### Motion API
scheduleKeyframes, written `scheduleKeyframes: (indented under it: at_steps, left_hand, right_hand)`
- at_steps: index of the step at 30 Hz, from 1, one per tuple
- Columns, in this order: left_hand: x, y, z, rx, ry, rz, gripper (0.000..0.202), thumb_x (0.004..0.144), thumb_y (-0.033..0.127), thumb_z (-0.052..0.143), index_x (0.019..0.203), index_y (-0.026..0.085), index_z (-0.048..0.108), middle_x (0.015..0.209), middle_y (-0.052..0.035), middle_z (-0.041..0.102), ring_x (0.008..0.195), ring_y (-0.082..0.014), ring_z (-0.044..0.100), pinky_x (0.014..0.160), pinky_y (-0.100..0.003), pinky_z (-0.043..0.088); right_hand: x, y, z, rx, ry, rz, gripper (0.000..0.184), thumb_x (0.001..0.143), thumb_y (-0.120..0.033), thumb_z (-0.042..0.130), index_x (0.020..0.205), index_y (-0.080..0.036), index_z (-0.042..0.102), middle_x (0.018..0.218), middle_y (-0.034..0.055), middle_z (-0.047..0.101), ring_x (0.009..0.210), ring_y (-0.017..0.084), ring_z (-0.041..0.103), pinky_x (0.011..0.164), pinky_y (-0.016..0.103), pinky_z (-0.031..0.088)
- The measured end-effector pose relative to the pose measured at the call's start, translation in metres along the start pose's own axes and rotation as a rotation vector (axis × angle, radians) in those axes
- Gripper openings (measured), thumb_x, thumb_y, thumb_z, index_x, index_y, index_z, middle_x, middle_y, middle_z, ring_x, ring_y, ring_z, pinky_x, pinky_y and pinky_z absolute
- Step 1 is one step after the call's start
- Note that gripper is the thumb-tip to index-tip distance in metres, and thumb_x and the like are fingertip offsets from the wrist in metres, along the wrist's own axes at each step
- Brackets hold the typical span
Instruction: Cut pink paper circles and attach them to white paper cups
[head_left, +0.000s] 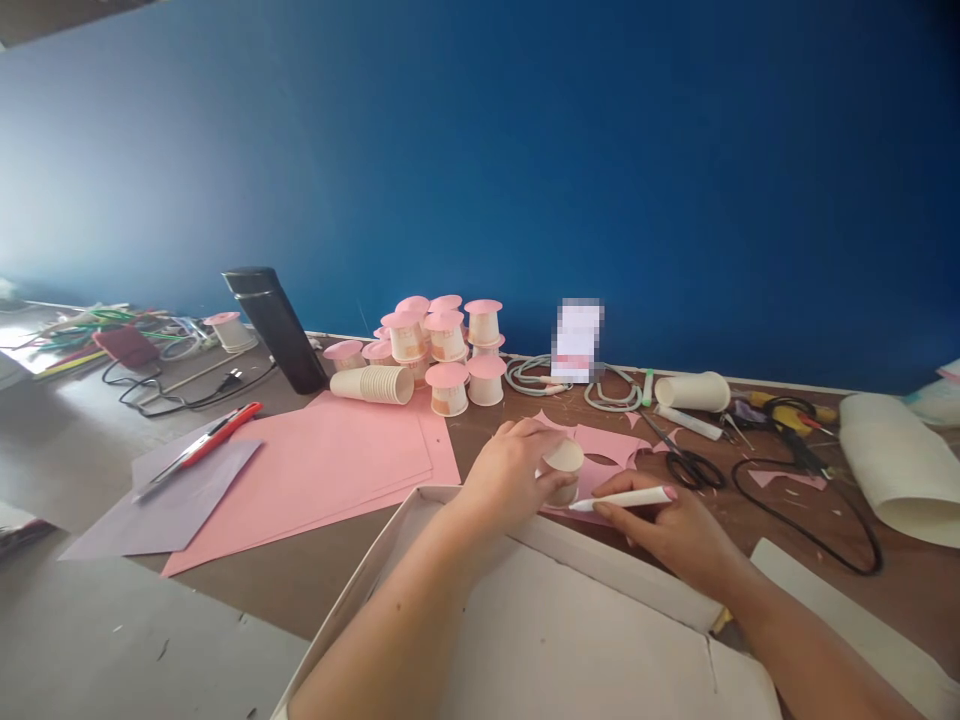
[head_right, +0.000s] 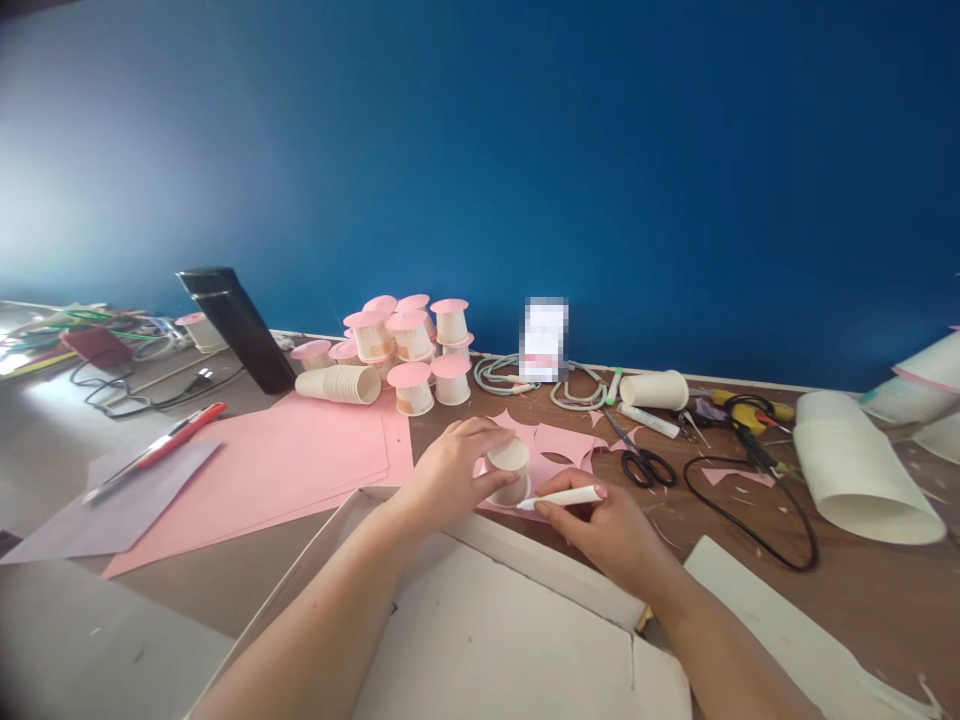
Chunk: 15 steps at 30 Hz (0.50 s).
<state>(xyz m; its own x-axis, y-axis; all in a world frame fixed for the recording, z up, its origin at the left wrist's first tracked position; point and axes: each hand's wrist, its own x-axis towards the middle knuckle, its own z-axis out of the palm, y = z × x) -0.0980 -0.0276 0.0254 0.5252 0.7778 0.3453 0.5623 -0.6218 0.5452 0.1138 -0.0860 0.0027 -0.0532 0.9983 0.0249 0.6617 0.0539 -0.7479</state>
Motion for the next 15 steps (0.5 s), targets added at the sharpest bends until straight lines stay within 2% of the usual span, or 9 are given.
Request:
scheduleKeyframes:
  at_steps: [7,15]
  left_hand:
    - [-0.0014,0.0031,-0.0002,-0.005,0.011,-0.025,0.028,0.082,0.028,0.064,0.109,0.023,0.068,0.118,-0.0030,0.065,0.105,-0.0242,0.055,0.090,-0.037,0.047]
    - [-0.0025,0.0042,0.0020,0.002,0.022,-0.034,0.031,0.083,0.026,0.064,0.114,0.023,0.066,0.120,-0.0046,0.065,0.108,-0.0248,0.054,0.091,-0.037,0.047]
  right_hand:
    - [-0.0015,-0.0017,0.0009,0.053,-0.044,-0.068,0.024,0.087,-0.045,0.058,0.084,-0.024,0.069,0.075,-0.0007,0.069,0.063,0.016,0.060,0.055,0.026,0.043]
    - [-0.0041,-0.0050,0.0001,0.033,-0.029,-0.088,0.023,0.087,-0.044,0.056,0.084,-0.025,0.070,0.071,-0.0010,0.067,0.064,0.017,0.061,0.054,0.026,0.043]
